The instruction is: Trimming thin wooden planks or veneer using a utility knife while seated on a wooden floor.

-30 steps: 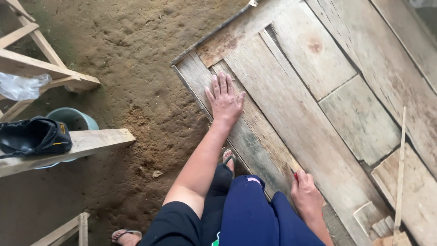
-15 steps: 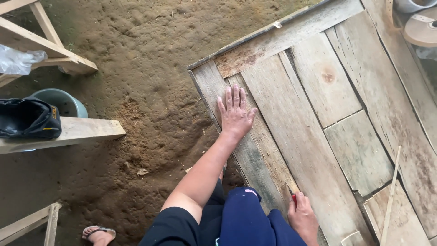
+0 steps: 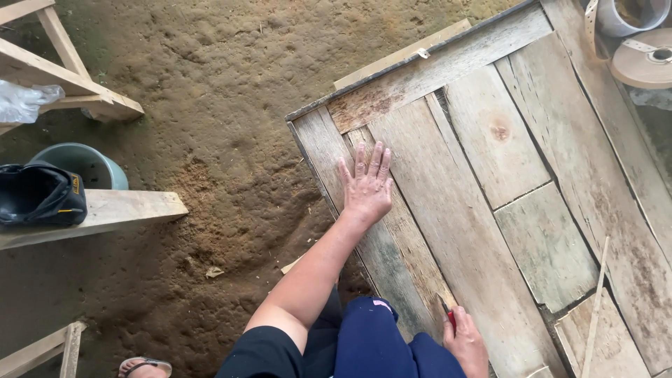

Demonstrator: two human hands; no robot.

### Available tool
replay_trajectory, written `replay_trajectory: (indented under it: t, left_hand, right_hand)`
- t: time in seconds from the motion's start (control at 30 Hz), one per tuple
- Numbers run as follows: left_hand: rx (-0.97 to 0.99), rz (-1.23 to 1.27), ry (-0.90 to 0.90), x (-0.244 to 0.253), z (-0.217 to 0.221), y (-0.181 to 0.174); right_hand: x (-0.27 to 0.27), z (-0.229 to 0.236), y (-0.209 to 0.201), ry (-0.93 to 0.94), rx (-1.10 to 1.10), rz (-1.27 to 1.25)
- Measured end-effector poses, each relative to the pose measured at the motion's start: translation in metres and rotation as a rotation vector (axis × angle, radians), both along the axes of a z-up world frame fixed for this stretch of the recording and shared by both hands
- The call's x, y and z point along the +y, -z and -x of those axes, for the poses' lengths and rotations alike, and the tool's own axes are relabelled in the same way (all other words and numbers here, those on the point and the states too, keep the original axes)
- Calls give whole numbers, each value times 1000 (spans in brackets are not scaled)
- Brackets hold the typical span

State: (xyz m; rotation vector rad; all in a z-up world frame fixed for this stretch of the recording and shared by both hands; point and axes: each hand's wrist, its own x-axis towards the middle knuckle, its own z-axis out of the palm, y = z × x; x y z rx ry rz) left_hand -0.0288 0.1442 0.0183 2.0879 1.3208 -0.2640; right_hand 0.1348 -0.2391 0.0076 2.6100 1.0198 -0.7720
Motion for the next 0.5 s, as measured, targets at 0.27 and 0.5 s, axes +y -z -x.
replay_trajectory:
  t: [0.27, 0.5]
  left_hand:
    - [15, 51, 7, 3, 0, -6]
    - [30, 47, 12, 4, -2, -11]
  right_hand:
    - [9, 5, -12, -15, 3, -21]
    - [29, 18, -39, -23, -23, 110]
